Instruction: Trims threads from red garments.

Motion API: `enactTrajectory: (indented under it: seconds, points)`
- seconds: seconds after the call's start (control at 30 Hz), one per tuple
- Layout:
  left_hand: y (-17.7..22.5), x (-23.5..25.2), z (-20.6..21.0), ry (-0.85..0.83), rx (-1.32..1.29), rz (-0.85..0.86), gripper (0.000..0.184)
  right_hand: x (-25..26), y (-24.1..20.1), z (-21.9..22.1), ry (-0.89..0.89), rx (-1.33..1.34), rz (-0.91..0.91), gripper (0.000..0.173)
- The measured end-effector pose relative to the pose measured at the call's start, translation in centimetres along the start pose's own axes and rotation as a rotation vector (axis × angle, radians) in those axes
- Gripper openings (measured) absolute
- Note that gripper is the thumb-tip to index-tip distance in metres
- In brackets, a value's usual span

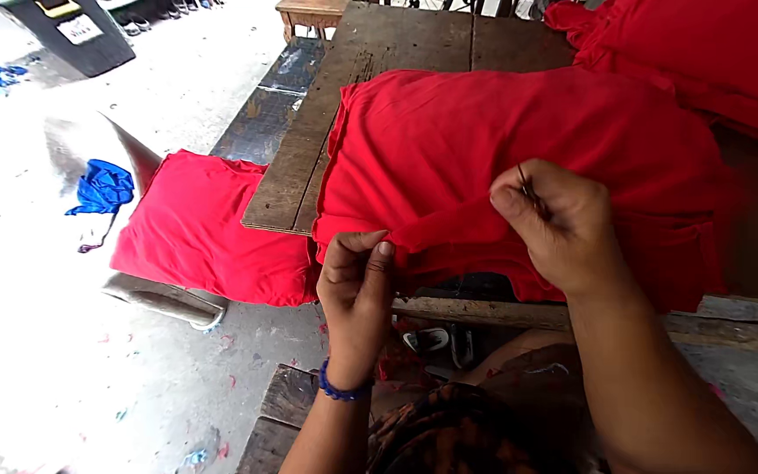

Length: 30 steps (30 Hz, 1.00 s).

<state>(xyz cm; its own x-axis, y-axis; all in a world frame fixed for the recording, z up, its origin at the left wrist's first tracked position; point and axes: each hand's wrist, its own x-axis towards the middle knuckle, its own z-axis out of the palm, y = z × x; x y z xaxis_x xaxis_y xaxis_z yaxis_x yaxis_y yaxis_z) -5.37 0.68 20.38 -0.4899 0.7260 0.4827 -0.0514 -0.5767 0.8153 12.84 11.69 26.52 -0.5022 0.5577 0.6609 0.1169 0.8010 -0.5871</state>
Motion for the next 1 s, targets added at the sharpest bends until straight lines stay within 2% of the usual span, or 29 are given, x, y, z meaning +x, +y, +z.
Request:
enactTrajectory:
  seconds: [0.07,0.13,0.23,0.33,0.4,0.47,0.53,0.6,0.67,0.77,0.9,1.0]
  points:
    - [-0.1,0.6,-1.2,-0.084,-0.032,-0.141,0.016,1.3,1.5,0.1,-0.011,0.19,0.095,0.014]
    - [-0.2,1.0,-2.0,-0.184,-0.04,-0.167,0.021,1.9,2.5,0.4,-0.019,0.314,0.19,0.015]
    - [-0.4,1.5,-1.8,-0.342,0.051,-0.029,0.027,2.0,2.7,0.7,-0.028,0.392,0.278,0.018]
    - [-0.8,2.0,-0.7,-0.4,0.258,0.172,0.035,2.0,2.5,0.7,-0.05,0.409,0.326,0.019]
    - [-1.3,2.4,-0.1,-0.396,0.47,0.26,0.029,2.2,2.4,0.7,-0.063,0.413,0.361,0.019]
    - [-1.7,2.7,0.4,-0.379,0.612,0.278,0.02,2.3,2.4,0.7,-0.079,0.427,0.385,0.02]
    - [-1.7,2.8,0.6,-0.367,0.524,0.232,0.012,2.3,2.6,0.7,-0.101,0.44,0.407,0.022]
    - [-1.4,2.8,0.3,-0.358,0.245,0.108,0.009,2.2,2.8,0.7,-0.109,0.45,0.429,0.021]
    - [-1.1,2.5,-0.4,-0.312,-0.004,-0.042,0.012,2.2,3.0,0.7,-0.109,0.456,0.444,0.021]
    - [-0.9,1.7,-1.0,-0.225,-0.147,-0.197,0.022,2.1,3.1,1.0,-0.09,0.435,0.444,0.022]
    - [-1.0,0.8,-1.4,-0.157,-0.252,-0.241,0.035,2.0,3.2,1.0,-0.08,0.41,0.463,0.02]
    - [-1.2,0.3,-1.6,-0.22,-0.303,-0.192,0.031,2.0,3.2,1.1,-0.089,0.389,0.45,0.015]
